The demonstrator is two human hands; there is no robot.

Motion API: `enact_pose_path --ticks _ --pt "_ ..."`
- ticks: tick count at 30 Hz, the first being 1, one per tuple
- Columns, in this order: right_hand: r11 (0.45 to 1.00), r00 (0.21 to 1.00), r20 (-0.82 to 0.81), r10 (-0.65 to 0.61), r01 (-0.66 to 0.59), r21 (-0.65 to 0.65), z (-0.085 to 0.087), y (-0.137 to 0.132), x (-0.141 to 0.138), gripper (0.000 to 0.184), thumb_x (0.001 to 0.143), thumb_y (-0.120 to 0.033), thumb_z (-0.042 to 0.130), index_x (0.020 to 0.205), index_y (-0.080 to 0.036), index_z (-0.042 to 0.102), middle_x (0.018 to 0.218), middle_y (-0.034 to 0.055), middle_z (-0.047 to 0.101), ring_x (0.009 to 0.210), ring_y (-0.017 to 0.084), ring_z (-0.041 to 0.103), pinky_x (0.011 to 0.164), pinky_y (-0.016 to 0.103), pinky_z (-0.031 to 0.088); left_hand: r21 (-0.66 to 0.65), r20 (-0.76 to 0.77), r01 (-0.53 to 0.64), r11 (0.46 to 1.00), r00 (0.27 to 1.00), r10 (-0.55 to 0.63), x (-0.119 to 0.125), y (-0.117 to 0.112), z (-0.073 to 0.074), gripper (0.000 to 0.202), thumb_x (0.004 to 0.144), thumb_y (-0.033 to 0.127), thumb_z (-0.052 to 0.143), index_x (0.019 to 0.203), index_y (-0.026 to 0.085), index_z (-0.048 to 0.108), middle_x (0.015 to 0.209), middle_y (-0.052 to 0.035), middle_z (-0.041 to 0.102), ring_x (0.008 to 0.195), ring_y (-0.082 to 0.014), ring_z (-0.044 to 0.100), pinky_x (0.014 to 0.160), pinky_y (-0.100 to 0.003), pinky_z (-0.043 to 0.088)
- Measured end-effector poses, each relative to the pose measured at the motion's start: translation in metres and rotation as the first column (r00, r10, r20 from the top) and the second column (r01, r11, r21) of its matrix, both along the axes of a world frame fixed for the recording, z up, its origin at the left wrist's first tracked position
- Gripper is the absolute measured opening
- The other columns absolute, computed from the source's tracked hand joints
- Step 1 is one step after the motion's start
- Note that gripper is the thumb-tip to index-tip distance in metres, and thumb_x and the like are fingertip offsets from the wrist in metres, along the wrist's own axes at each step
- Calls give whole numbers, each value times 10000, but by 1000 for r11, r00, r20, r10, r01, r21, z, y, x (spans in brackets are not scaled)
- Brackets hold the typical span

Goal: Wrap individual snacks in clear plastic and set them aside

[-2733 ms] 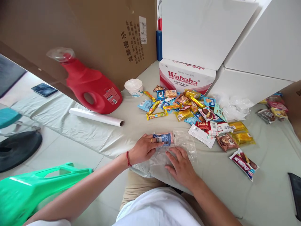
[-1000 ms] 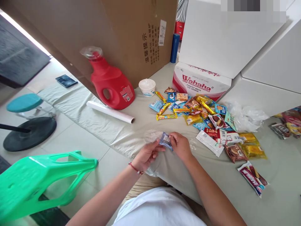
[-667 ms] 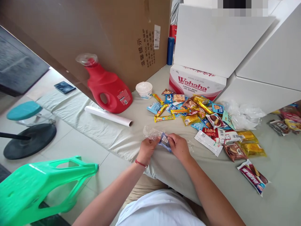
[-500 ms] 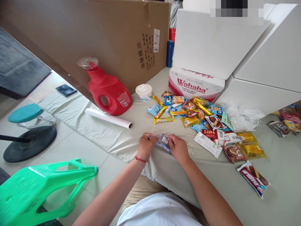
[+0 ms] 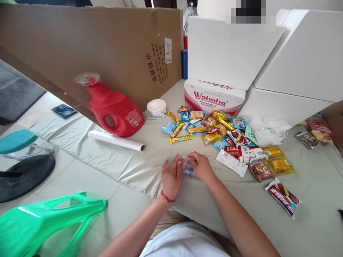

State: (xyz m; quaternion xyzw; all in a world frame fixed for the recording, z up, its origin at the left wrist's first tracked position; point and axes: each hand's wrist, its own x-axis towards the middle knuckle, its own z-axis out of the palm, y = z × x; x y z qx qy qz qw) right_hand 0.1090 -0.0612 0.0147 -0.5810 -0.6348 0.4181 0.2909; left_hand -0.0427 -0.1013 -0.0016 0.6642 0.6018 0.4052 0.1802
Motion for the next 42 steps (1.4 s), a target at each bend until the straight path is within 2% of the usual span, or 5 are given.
enact_pose_path --ticks 11,22,25,32,42 --pt "994 882 470 26 -72 81 -2 -18 62 533 773 -396 782 1262 -209 683 1007 113 726 1005 309 617 904 421 494 -105 -116 -222 969 971 210 3 14 -14 456 766 394 772 1159 186 674 1276 -182 575 1258 -401 481 1051 -595 401" --pt "950 914 347 213 -276 145 15 -24 79 1086 663 -512 877 1586 -271 357 1579 145 442 1505 362 317 1194 554 316 -258 266 58 964 964 13 8 10 4 207 809 299 659 967 226 546 963 -63 718 974 -262 668 907 -434 519" --pt "971 910 389 141 -204 124 13 -22 73 759 788 -354 776 1484 -223 505 1363 163 633 1354 346 509 1134 557 382 -254 461 201 946 885 -64 6 5 16 165 877 269 611 1010 239 519 1020 -38 759 1023 -208 690 939 -376 519" --pt "997 979 -196 -50 39 -61 4 -30 60 235 861 -466 646 869 -232 666 821 27 683 726 198 660 716 348 557 -45 333 94 995 940 -74 6 9 15 197 875 191 594 1053 225 519 1047 -75 689 1029 -218 659 927 -403 538" --pt "896 513 -734 -445 262 -360 -8 -64 0 408 895 -638 542 906 -236 605 955 86 706 904 248 674 792 394 581 331 2 432 839 889 -458 31 0 2 445 775 91 512 1205 205 533 1194 -144 567 1194 -308 530 1029 -541 474"
